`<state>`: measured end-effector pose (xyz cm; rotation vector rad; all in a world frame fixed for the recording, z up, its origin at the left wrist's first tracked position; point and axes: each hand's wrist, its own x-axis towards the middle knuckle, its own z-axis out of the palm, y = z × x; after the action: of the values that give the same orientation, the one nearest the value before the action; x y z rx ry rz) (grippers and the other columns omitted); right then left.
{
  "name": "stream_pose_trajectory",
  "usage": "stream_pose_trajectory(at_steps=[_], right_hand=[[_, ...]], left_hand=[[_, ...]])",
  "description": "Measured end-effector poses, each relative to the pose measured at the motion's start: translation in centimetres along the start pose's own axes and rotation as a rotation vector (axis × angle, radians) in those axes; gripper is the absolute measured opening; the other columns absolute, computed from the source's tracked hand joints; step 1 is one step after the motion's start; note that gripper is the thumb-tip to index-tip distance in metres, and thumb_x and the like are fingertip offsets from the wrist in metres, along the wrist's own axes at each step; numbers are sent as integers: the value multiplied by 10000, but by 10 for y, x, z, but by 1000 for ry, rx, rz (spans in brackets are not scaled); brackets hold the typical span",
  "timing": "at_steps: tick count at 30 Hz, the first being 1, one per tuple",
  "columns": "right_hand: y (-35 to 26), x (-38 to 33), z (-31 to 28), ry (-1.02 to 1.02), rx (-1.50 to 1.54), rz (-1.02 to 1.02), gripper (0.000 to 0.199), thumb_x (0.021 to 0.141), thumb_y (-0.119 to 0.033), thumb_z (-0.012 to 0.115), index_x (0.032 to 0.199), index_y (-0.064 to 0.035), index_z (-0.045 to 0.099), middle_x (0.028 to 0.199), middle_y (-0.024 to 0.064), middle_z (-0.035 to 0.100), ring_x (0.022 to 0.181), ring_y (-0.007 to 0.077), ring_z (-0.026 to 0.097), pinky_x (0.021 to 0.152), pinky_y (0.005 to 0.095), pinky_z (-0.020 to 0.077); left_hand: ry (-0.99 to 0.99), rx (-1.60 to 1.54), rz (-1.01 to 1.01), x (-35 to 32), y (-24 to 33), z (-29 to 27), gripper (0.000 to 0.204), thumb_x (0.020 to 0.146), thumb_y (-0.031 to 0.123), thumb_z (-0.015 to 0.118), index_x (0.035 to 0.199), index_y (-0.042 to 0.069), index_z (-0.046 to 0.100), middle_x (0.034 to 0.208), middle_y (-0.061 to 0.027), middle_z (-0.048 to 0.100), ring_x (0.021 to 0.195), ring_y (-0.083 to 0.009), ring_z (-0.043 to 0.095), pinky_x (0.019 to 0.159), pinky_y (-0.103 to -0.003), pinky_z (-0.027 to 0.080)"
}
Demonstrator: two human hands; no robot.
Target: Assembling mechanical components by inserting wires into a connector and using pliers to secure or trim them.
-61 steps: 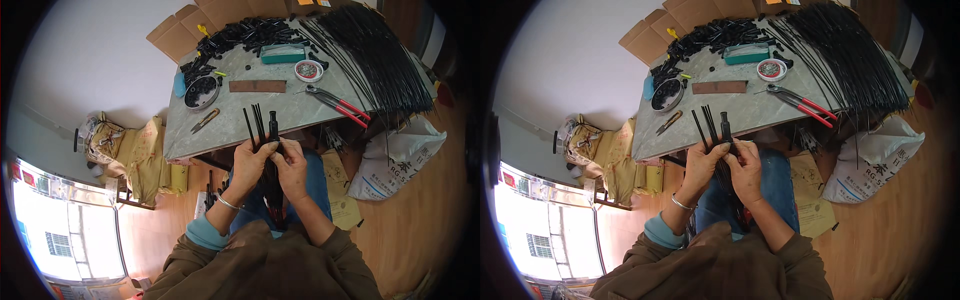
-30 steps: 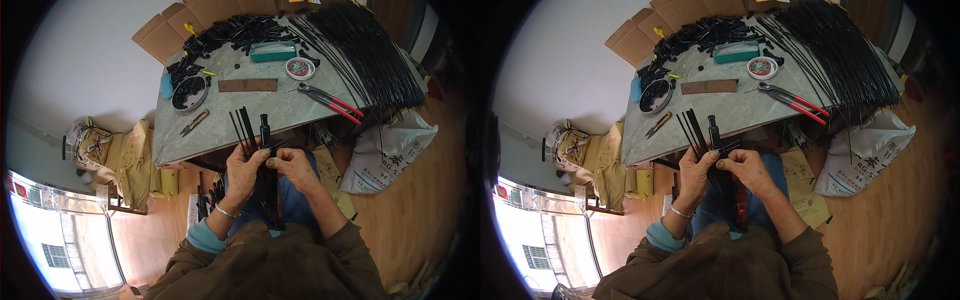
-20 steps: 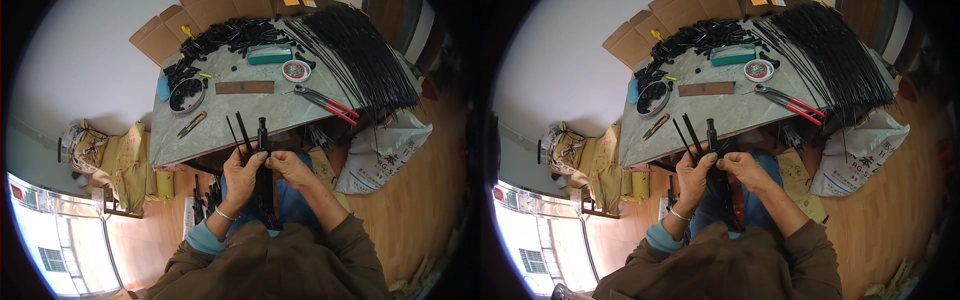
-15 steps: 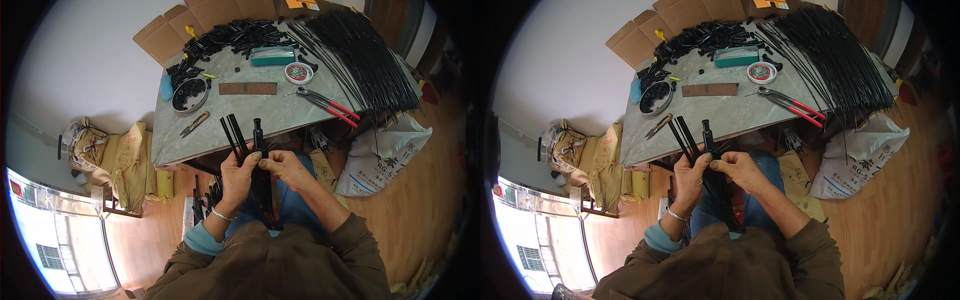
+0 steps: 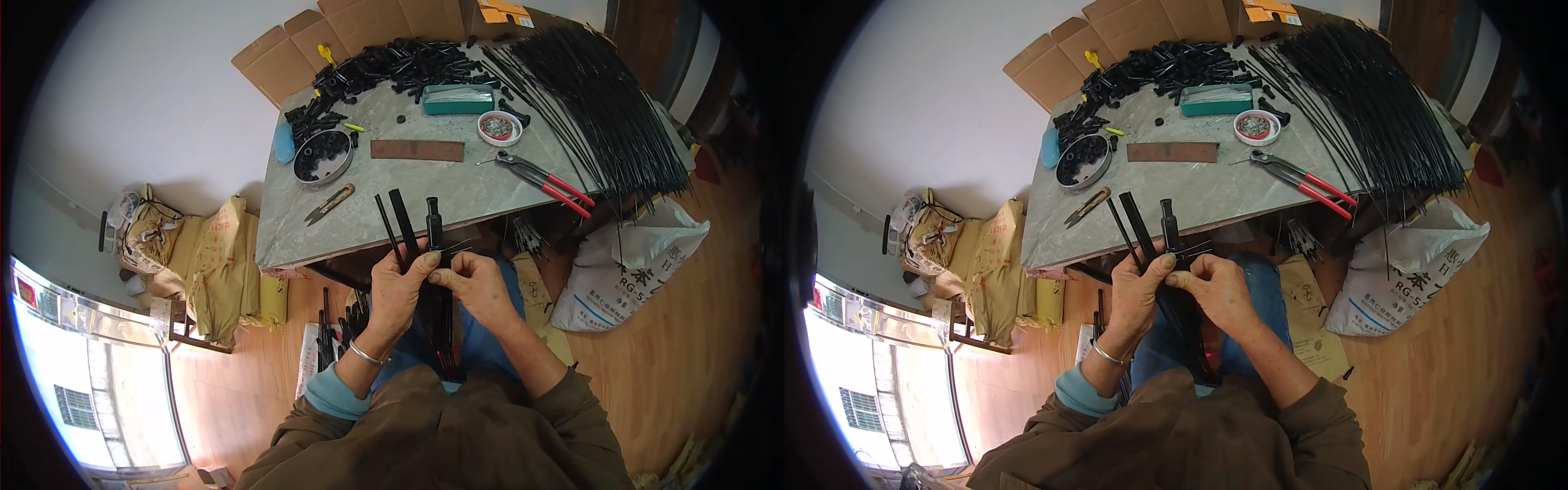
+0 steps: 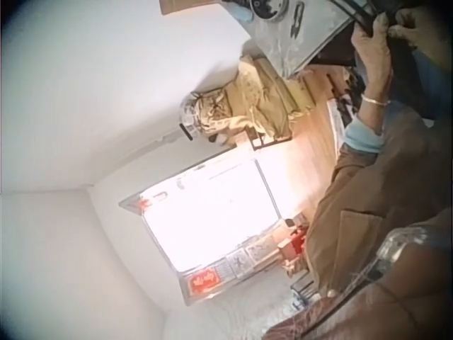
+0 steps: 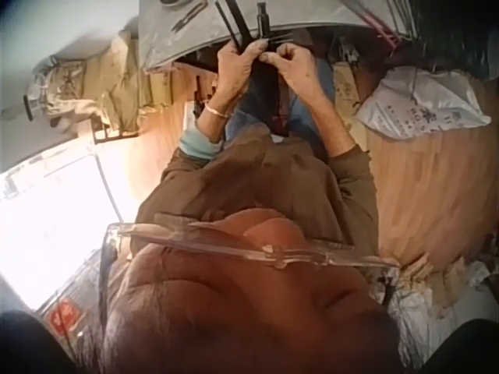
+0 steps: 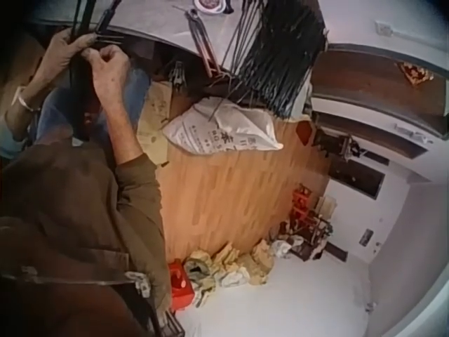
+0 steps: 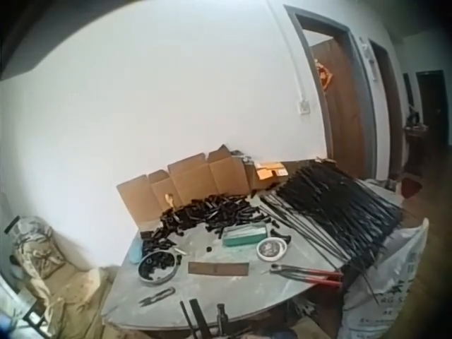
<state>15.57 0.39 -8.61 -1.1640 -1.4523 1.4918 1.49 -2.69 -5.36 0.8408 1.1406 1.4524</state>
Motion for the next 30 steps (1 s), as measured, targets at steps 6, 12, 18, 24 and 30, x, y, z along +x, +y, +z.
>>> stream_pose_trajectory(at_steps=[6,12,18,24,30], right_hand=[[-7,-1,-5,-35,80,56,296,786,-201,784,676,-77,539,636,-38,536,573,41,491,488,206,395],[-1,3,-11,-168,361,170,328,770,-332,792,734,-61,611,614,-41,532,548,41,471,478,208,363],[1,4,-7,-187,292,164,301,811,-307,756,743,-86,564,698,-36,569,604,56,548,536,213,470],[-6,-2,4,-37,-47,31,255,825,-256,745,743,-81,578,711,-43,576,606,45,530,555,194,448],[4,7,-5,-256,370,195,300,781,-291,782,702,-64,601,627,-43,548,559,52,499,491,212,393]], left_hand=[[10,37,61,-3,1,5,276,847,114,714,1081,-10,634,922,-12,654,799,-64,585,735,-204,488],[-32,84,103,-6,1,4,275,866,88,680,1118,-11,630,952,-18,664,824,-75,596,773,-218,487],[-34,167,170,-4,-1,-3,271,878,101,670,1122,-10,632,944,-11,661,832,-66,586,768,-211,479],[-30,521,180,3,10,-3,276,890,153,663,1110,-11,634,907,3,651,798,-62,573,727,-205,474],[-105,262,25,0,9,-5,246,866,160,693,1031,-15,644,871,7,655,778,-51,575,714,-204,472]])
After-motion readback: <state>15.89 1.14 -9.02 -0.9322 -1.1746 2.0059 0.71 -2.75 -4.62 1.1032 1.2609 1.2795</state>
